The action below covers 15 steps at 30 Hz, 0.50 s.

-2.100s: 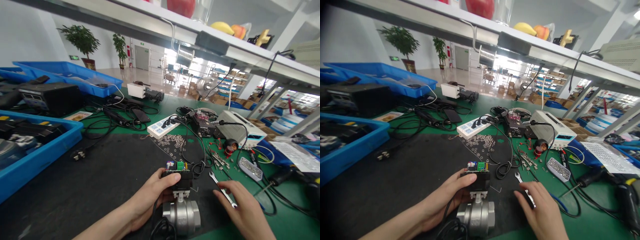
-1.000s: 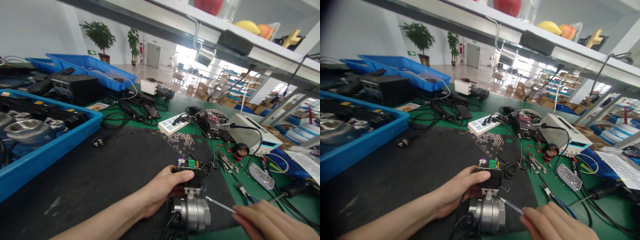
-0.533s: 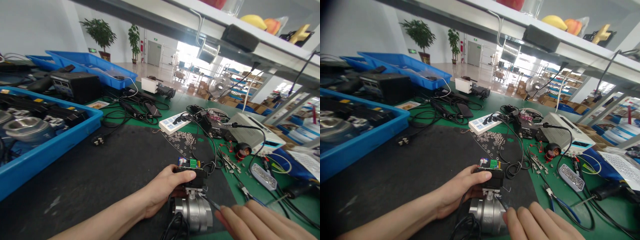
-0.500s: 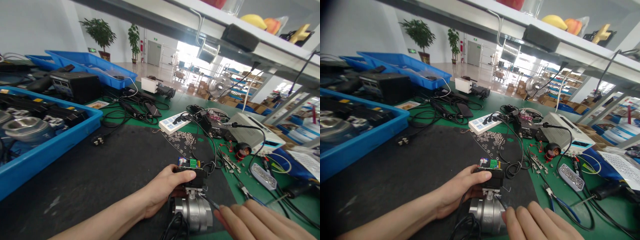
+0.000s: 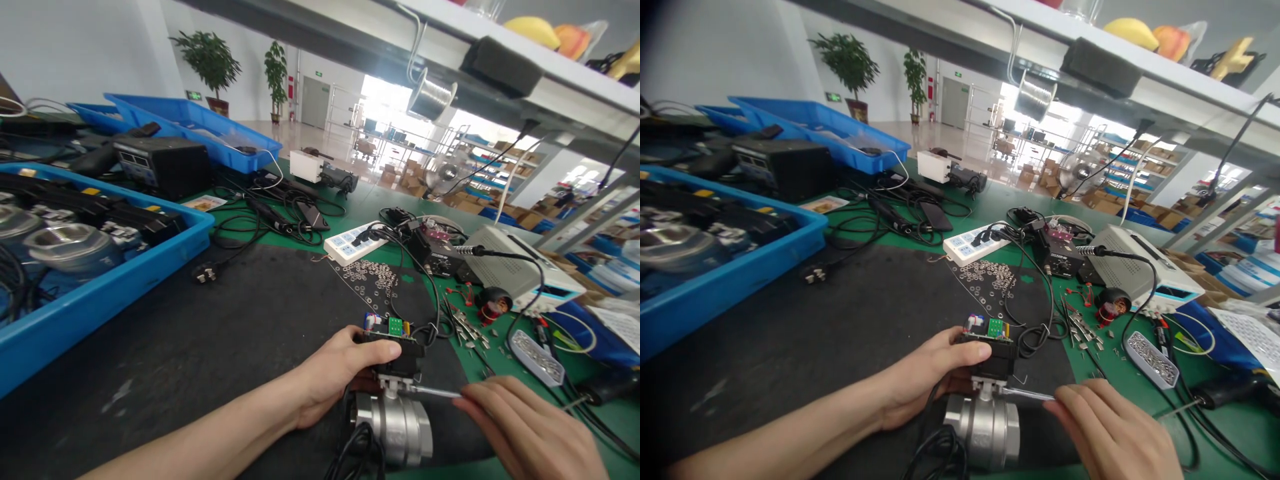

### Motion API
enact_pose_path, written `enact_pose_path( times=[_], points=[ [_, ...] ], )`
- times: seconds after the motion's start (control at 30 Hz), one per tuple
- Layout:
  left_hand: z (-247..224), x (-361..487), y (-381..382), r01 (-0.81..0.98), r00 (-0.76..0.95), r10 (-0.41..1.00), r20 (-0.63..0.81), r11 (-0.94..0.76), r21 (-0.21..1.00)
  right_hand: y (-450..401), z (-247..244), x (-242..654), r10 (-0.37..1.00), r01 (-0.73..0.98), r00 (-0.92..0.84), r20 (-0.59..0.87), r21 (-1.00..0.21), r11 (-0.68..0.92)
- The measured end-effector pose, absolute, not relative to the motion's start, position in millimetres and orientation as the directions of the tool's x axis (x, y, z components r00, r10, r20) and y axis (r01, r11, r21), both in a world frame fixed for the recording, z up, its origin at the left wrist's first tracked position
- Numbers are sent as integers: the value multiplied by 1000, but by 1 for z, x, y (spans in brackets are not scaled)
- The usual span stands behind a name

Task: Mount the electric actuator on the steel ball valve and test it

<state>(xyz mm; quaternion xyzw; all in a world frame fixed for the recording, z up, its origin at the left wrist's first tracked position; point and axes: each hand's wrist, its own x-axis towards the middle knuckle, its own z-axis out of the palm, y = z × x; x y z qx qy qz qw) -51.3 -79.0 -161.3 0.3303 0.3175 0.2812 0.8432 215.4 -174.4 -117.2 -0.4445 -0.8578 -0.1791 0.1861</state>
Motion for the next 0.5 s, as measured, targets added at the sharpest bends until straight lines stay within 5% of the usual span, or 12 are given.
enact_pose_path(
  times=[0.1,0.5],
  points=[
    [-161,-51,-78,-261,638,684,-353,624,737,-169,-139,225,744,842,-497,447,41,538],
    [-161,-47,-85,-235,607,719,-337,568,789,-171,-152,231,797,847,-526,298,95,523]
  ],
)
